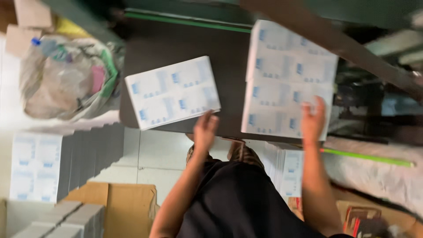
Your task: The person picks up a stack of printed sheets from a machine table, aligns the edges by tapping them on the surface, and carries the stack to place it on a larger pile on the floor.
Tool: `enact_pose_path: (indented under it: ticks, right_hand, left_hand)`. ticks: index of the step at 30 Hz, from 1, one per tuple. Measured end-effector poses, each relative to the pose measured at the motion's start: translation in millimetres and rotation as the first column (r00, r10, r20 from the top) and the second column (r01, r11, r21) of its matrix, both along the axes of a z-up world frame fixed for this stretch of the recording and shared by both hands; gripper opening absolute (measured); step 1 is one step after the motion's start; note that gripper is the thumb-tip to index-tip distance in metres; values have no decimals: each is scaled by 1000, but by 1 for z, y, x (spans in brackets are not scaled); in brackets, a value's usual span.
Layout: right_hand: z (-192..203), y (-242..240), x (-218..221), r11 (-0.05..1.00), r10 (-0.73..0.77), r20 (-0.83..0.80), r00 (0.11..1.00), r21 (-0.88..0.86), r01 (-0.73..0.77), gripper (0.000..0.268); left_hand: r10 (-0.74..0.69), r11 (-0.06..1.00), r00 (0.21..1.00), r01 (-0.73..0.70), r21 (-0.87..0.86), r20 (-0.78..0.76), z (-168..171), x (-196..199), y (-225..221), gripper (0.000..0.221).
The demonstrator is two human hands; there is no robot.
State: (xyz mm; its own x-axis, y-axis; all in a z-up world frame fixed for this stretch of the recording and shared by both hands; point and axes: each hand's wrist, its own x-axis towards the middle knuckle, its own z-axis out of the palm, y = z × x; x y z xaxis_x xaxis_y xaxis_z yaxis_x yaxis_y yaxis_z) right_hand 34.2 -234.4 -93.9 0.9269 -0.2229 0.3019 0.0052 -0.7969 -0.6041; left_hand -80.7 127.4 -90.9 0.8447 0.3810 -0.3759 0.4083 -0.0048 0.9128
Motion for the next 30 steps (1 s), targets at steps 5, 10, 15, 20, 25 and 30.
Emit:
enact_pose_path:
  ticks: [5,10,15,20,25,30]
  right_hand:
    - [-12,-111,-31,892,-356,-467,810,91,444,62]
    - [-56,-121,-60,788,-280,-736,616,191,586,76]
    - [-48,-101,-57,803,-125,-515,848,449,391,47]
    - [-34,-140,-49,798,-74,-493,867,492,348,49]
    - [-25,-166,-48,707,28,-494,869,624,332,51]
    - [-21,-172,-49,572,101,-509,855,733,368,33]
  left_hand:
    - [-219,951,948,154,-267,-233,-18,11,-90,73]
    - [-172,958,924,76,-277,-343,-15,5,-132,72]
    - [0,988,949,-48,-144,-316,-7,6,-148,64]
    - [20,985,966,-62,-159,-258,-29,-27,-186,56]
    - [-43,985,985,14,-171,-168,-42,-40,-207,46]
    - [25,993,992,-38,-109,-123,-47,-27,-204,50]
